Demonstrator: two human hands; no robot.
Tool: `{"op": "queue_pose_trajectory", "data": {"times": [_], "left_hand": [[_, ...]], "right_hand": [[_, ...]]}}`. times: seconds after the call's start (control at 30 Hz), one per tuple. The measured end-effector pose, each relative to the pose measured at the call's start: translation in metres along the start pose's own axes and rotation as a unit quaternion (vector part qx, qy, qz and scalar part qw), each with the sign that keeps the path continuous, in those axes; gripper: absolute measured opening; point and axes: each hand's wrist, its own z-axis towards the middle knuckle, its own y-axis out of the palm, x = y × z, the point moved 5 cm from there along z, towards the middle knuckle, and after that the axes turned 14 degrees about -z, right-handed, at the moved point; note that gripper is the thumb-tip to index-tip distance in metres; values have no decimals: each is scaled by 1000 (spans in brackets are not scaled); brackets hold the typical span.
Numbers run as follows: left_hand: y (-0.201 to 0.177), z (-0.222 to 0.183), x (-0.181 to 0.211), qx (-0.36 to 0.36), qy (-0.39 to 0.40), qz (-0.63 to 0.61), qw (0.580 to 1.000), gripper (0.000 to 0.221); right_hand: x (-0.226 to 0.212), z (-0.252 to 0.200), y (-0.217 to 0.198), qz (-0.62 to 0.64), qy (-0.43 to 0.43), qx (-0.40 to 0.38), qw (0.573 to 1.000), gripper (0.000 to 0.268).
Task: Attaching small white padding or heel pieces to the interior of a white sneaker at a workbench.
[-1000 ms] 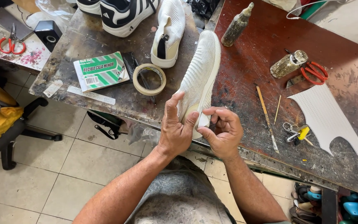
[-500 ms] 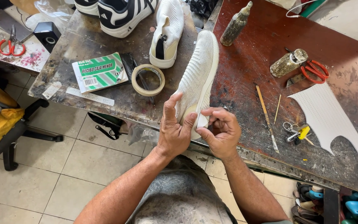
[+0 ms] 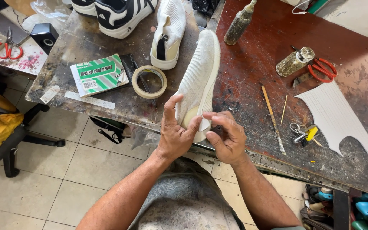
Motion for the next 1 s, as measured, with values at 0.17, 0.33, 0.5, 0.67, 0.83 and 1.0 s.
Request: {"op": "queue_pose_trajectory", "data": {"times": [0.17, 0.33, 0.5, 0.67, 0.83, 1.0], "left_hand": [[0, -2, 0, -10, -12, -3, 1000, 72], [0, 0, 4, -10, -24, -1, 1000, 73], [0, -1, 2, -14, -41, -3, 999, 73], [-1, -3, 1, -28, -52, 5, 998, 68], [0, -4, 2, -35, -63, -1, 997, 63], [-1, -4, 1, -47, -74, -4, 996, 62]], "right_hand": [[21, -13, -9, 74, 46, 8, 996, 38], [22, -13, -11, 82, 70, 3, 994, 48], [26, -13, -11, 97, 72, -1, 993, 49], [25, -10, -11, 108, 67, -7, 992, 46], [25, -9, -11, 118, 72, -18, 990, 43], [31, -14, -10, 106, 75, -31, 991, 50]]}}
